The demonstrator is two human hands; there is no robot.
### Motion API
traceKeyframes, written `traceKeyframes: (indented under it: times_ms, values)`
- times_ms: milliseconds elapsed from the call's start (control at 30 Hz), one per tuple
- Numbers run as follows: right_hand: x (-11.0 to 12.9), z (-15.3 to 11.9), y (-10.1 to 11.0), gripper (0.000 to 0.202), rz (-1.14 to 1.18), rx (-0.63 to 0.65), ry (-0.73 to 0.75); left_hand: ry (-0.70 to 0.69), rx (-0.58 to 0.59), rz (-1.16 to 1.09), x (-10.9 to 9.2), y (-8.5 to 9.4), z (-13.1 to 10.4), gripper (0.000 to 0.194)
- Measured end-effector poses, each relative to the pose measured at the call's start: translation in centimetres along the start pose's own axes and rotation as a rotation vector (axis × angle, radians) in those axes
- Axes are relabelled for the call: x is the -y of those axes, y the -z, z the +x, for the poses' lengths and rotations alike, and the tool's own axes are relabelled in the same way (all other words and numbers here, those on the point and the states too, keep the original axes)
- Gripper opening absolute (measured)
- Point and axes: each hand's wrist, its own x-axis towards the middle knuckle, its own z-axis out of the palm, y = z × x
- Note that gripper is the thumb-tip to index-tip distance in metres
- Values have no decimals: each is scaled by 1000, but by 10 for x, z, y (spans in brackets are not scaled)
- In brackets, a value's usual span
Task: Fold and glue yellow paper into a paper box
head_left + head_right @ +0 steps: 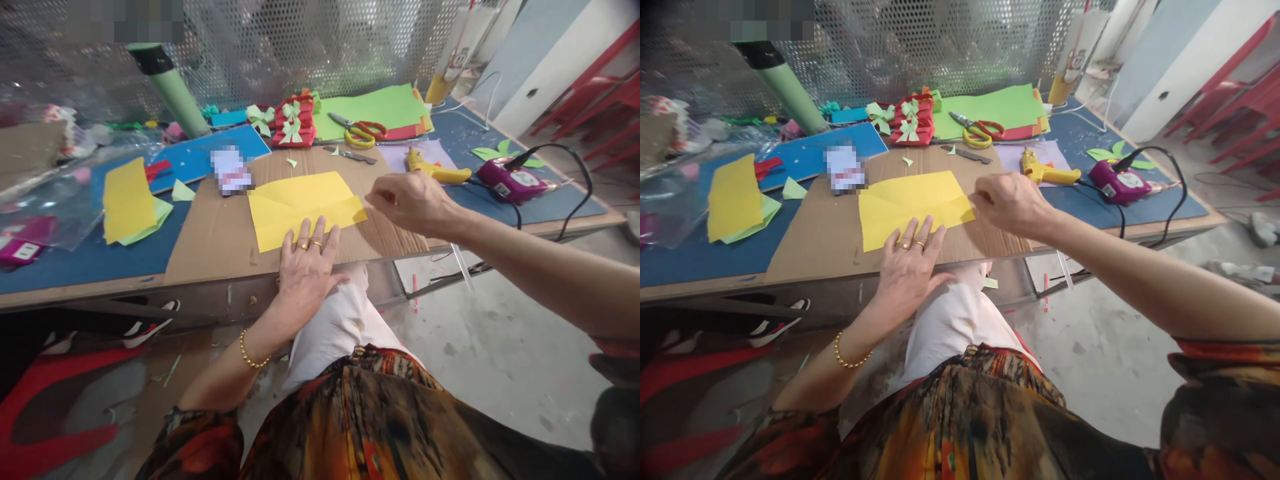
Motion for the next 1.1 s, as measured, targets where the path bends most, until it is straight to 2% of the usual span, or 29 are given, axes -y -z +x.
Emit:
traceKeyframes:
  times_ms: [100, 167, 233, 267, 333, 400, 500, 600, 900, 1100]
  values:
    - [2, -17, -18, 39, 50, -40, 510, -91, 26, -40, 18, 4, 1, 93]
    - [1, -26, -32, 44, 0, -72, 651, -158, 28, -89, 31, 5, 0, 91]
    - [0, -32, -41, 45, -52, -82, 664, -182, -18, -168, 40, 8, 1, 80]
    - [0, -33, -43, 44, -65, -80, 659, -151, -65, -207, 41, 10, 3, 71]
    - [0, -34, -45, 41, -66, -61, 655, -3, -166, -245, 37, 17, 11, 51]
    - [2, -32, -43, 37, -66, -45, 648, 181, -182, -222, 27, 27, 25, 35]
    - [5, -31, -41, 34, -95, -46, 636, 261, 82, -214, 11, 40, 50, 29]
    - [6, -31, -42, 34, -114, -58, 636, 262, 216, -171, 5, 46, 68, 35]
    - [3, -29, -42, 37, -103, -70, 666, 252, 318, -211, 19, 56, 72, 33]
    - [2, -28, -43, 37, -106, -69, 677, 242, 377, -287, 33, 60, 82, 46]
